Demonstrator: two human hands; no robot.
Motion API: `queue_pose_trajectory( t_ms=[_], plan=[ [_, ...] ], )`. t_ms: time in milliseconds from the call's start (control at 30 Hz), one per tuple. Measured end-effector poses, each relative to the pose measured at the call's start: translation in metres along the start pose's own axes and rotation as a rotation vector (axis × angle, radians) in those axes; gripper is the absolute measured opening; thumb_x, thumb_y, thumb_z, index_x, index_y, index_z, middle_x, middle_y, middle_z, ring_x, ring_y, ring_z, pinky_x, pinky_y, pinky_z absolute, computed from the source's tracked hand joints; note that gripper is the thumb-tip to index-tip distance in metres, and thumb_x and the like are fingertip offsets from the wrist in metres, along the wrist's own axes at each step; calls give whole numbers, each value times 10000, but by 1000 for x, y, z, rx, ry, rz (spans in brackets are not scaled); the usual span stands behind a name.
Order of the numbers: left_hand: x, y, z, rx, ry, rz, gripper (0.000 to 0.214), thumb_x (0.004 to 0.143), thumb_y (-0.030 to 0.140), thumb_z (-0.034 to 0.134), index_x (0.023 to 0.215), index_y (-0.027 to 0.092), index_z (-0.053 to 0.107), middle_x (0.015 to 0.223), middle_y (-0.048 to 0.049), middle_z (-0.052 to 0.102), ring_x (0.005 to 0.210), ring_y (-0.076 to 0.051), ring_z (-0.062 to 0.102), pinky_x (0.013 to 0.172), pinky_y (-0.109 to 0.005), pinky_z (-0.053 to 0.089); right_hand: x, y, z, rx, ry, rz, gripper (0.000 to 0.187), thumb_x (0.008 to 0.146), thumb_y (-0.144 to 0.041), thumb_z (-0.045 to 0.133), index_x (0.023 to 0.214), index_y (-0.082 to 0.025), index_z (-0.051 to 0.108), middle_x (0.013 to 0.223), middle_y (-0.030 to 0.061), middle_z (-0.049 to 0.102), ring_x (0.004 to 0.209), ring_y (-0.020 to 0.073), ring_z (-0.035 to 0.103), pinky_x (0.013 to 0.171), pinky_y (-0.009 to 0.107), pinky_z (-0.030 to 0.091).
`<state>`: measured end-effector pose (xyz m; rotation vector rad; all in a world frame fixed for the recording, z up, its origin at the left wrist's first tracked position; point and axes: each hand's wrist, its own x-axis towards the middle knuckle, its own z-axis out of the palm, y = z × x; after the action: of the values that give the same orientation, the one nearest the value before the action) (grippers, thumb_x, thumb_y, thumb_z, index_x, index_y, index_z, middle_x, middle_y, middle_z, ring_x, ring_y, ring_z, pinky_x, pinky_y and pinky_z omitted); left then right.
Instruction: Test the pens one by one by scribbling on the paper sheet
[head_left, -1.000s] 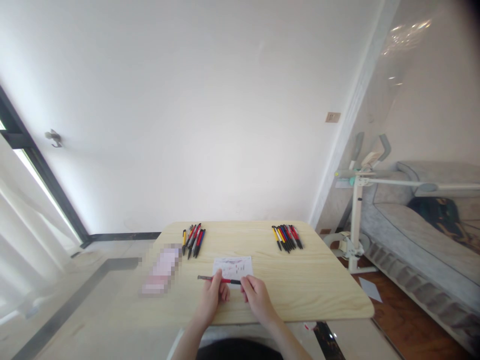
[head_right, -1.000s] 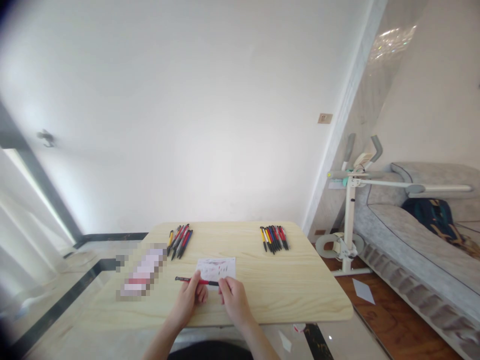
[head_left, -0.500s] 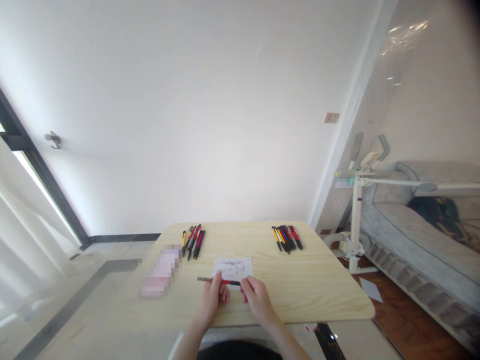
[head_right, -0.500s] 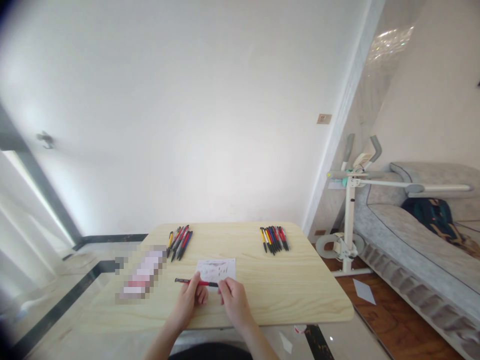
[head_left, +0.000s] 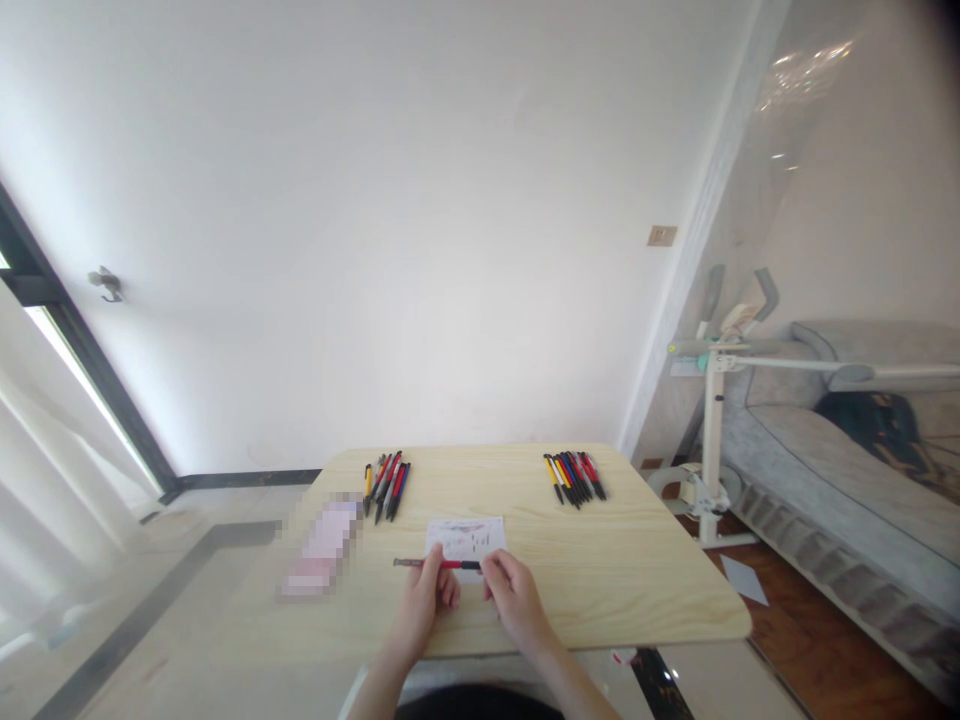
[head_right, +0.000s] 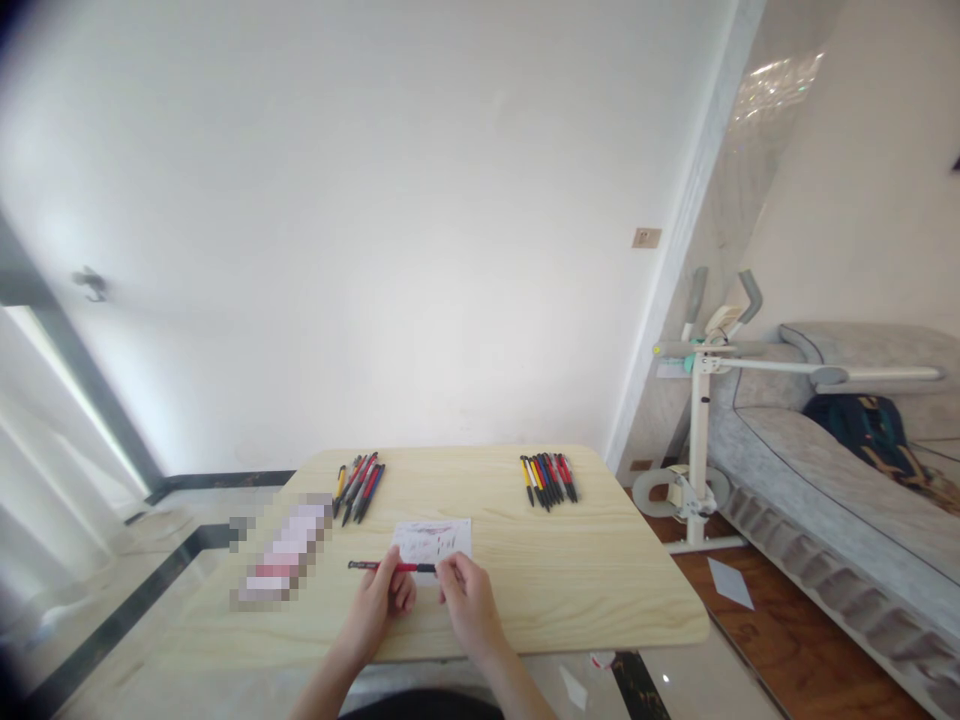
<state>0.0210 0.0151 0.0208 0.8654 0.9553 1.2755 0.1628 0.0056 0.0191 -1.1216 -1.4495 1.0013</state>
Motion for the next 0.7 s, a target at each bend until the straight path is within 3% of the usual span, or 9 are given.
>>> queue_pose_trajectory(
  t_ms=[167, 700],
  plan=[
    [0, 0, 0, -12, 6, -10, 514, 717, 623, 488, 443, 222, 321, 340, 64, 354, 349, -94, 408, 406, -246, 292, 0, 4, 2, 20, 55, 38, 426, 872, -519, 360, 650, -181, 492, 512, -47, 448, 408, 82, 383, 411, 203, 285],
    [-1, 1, 1, -37, 13, -24, 493, 727, 589, 498, 436, 226, 334, 353, 63, 346, 367, -98, 399, 423, -255, 316, 0, 4, 2, -18, 24, 51, 450, 875, -513, 358, 587, -185, 468, 471, -45, 433, 409, 86, 392, 424, 208, 286]
  ],
)
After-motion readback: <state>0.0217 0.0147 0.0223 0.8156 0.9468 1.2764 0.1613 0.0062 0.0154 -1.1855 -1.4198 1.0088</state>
